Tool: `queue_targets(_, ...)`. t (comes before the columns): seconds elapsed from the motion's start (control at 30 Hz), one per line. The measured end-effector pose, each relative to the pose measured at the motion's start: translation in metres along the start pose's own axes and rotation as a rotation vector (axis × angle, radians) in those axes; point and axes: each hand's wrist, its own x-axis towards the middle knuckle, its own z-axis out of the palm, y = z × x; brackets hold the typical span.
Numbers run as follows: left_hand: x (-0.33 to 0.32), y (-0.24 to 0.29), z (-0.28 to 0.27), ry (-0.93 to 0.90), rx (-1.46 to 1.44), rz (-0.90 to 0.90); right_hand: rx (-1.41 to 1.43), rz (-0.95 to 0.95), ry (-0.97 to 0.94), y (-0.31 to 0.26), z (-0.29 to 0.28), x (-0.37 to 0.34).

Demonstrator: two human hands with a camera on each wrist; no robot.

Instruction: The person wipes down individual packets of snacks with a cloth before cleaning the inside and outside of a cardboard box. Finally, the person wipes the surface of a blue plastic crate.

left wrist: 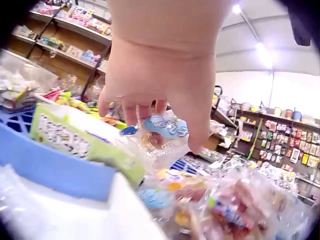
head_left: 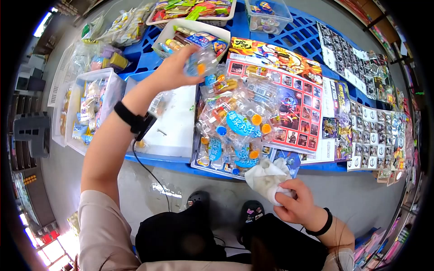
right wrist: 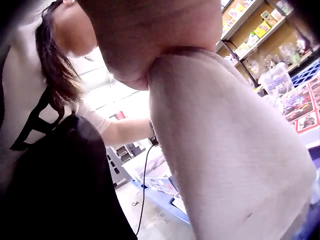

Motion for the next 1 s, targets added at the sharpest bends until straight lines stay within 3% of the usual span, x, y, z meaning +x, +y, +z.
queue_targets(0.07, 0.034, 0.03, 0.007, -0.044, 0.138, 0.035, -0.012, 0.0, -0.031, -0.002, -0.001, 0.001)
queue_targets(0.13, 0.064, 0.042, 0.025, -0.205, 0.268, 0.068, -0.026, -0.015, -0.072, -0.003, -0.002, 0.003)
queue_targets(0.2, 0.09, 0.051, 0.035, -0.557, 0.226, -0.043, -0.043, -0.009, -0.068, -0.005, -0.002, 0.002)
queue_targets(0.3, 0.107, 0.049, 0.046, -0.596, 0.209, -0.058, -0.031, -0.003, -0.079, -0.009, -0.003, -0.001)
queue_targets(0.37, 0.107, 0.042, 0.047, -0.582, 0.173, -0.058, -0.026, 0.004, -0.084, -0.01, -0.002, -0.006)
queue_targets(0.43, 0.106, 0.045, 0.043, -0.454, 0.105, -0.136, -0.017, 0.026, -0.098, -0.009, -0.002, -0.01)
queue_targets(0.47, 0.101, 0.042, 0.037, -0.306, 0.094, -0.059, -0.012, 0.02, -0.106, -0.01, -0.004, -0.011)
queue_targets(0.53, 0.077, 0.043, 0.001, -0.206, -0.16, -0.209, -0.006, 0.02, -0.099, -0.009, -0.004, -0.011)
queue_targets(0.57, 0.068, 0.012, -0.005, -0.051, 0.073, -0.134, 0.003, 0.015, -0.097, -0.008, -0.003, -0.012)
queue_targets(0.67, 0.015, -0.015, -0.049, -0.373, 0.441, -0.507, 0.018, 0.022, -0.103, -0.003, 0.0, -0.012)
queue_targets(0.73, -0.029, -0.043, -0.044, -0.429, 0.443, -0.522, 0.023, 0.0, -0.133, -0.002, 0.003, -0.008)
queue_targets(0.83, -0.079, -0.063, -0.004, -0.434, 0.42, -0.681, 0.023, -0.03, -0.162, -0.003, 0.008, 0.004)
queue_targets(1.0, -0.108, -0.056, 0.016, -0.217, 0.378, -0.824, 0.064, -0.063, -0.162, -0.002, 0.013, 0.014)
